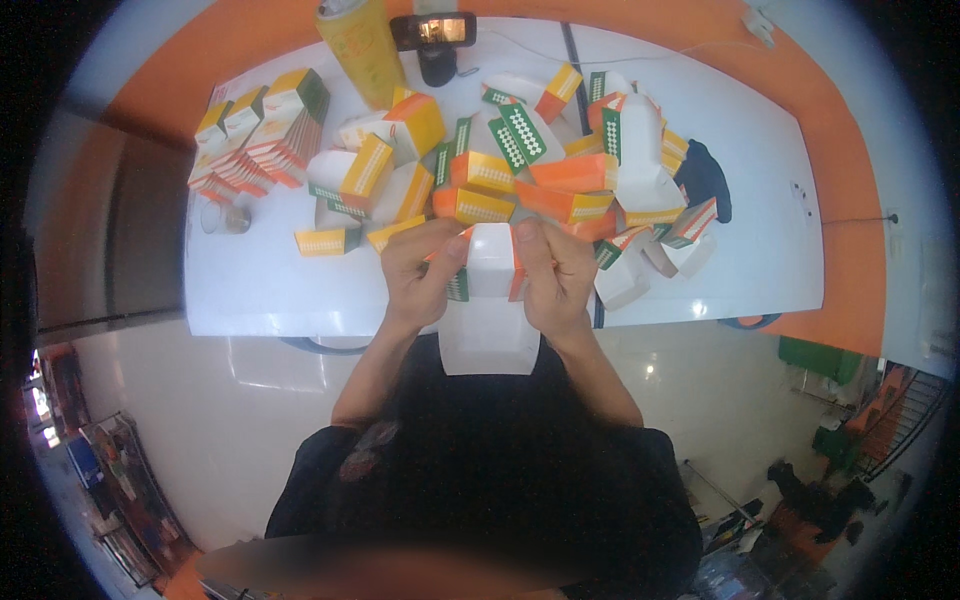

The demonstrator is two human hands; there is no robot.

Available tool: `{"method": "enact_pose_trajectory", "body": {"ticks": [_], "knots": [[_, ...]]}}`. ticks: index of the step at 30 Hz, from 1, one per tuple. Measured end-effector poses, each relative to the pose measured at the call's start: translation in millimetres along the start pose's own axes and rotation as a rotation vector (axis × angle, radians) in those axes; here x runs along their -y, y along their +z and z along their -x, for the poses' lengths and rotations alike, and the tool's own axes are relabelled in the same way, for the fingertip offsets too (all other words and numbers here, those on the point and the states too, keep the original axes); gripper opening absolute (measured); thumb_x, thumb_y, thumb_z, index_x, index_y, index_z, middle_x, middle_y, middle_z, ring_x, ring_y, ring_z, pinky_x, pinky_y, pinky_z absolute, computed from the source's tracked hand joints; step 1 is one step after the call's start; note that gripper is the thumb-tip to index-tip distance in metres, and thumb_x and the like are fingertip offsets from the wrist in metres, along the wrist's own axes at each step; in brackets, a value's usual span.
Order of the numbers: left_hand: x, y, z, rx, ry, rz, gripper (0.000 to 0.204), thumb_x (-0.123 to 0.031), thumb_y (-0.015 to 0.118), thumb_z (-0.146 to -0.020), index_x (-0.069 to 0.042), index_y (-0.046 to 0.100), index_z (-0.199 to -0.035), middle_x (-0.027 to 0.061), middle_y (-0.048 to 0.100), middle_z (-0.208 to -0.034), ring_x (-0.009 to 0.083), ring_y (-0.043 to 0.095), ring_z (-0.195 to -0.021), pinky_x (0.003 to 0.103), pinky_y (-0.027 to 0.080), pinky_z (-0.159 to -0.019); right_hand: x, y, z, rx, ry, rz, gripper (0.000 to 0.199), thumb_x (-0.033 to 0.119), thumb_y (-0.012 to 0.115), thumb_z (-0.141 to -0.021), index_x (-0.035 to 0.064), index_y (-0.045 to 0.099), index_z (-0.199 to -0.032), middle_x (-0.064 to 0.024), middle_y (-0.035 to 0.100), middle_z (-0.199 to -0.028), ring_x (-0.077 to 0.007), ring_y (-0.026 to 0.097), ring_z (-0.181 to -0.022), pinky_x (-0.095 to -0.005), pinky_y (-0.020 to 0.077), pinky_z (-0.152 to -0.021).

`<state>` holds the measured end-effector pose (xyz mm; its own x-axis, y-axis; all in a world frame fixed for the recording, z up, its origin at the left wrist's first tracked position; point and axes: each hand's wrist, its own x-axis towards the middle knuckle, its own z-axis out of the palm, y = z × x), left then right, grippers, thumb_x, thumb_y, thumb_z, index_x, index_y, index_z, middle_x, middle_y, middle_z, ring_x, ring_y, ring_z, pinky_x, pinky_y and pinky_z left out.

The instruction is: The person repeatedly picks flat, printed paperboard pieces from a white table, folds them into small rectangular boxes, and stacks the finished boxes. The person handles the pieces by hand without tools, working continuously at the table.

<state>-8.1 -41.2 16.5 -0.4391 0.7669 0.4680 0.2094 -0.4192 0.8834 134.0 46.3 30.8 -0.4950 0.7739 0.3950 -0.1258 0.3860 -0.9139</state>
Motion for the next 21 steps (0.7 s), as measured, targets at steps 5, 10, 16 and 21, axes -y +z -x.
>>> {"method": "enact_pose_trajectory", "body": {"ticks": [5, 10, 16, 21], "knots": [[1.4, -2.1, -12.3, 0.017, -0.177, 0.001, 0.032, -0.013, 0.063, -0.098, 0.004, 0.055, -0.072, 0.0072, 0.05, -0.063, 0.016, 0.046, -0.057, 0.031, 0.036, -0.056, -3.2, 4.5, -5.6, 0.019, -0.102, 0.073, 0.035, 0.015, 0.054, -0.104, -0.0023, 0.052, -0.073, -0.0046, 0.046, -0.062, -0.011, 0.04, -0.057, -0.0295, 0.0322, -0.054], [9.7, -0.4, -5.3, -0.033, -0.211, -0.023, 0.033, -0.013, 0.064, -0.097, 0.003, 0.052, -0.071, 0.0061, 0.048, -0.062, 0.0138, 0.044, -0.058, 0.031, 0.036, -0.056, -12.5, 9.1, -5.6, 0.028, 0.039, 0.068, 0.032, 0.01, 0.058, -0.101, -0.0007, 0.05, -0.072, -0.0038, 0.047, -0.063, -0.0105, 0.04, -0.057, -0.0292, 0.0318, -0.053], [22.9, -1.2, 8.7, 0.035, -0.247, 0.074, 0.018, -0.012, 0.07, -0.093, 0.003, 0.069, -0.084, 0.0097, 0.06, -0.067, 0.0139, 0.054, -0.059, 0.03, 0.042, -0.057, -20.9, 10.2, -4.8, -0.102, 0.03, 0.091, 0.033, 0.01, 0.059, -0.101, 0.0011, 0.05, -0.071, -0.0016, 0.049, -0.064, -0.0082, 0.04, -0.058, -0.0276, 0.0316, -0.053], [35.5, -2.9, 17.0, -0.048, -0.171, -0.212, 0.021, -0.02, 0.074, -0.091, 0.001, 0.074, -0.092, 0.0111, 0.064, -0.069, 0.019, 0.057, -0.057, 0.033, 0.044, -0.056, -35.0, 17.5, -6.9, -0.17, -0.006, 0.113, 0.034, 0.012, 0.06, -0.102, 0.0007, 0.05, -0.071, -0.0008, 0.05, -0.062, -0.0067, 0.041, -0.058, -0.0272, 0.033, -0.051]]}}
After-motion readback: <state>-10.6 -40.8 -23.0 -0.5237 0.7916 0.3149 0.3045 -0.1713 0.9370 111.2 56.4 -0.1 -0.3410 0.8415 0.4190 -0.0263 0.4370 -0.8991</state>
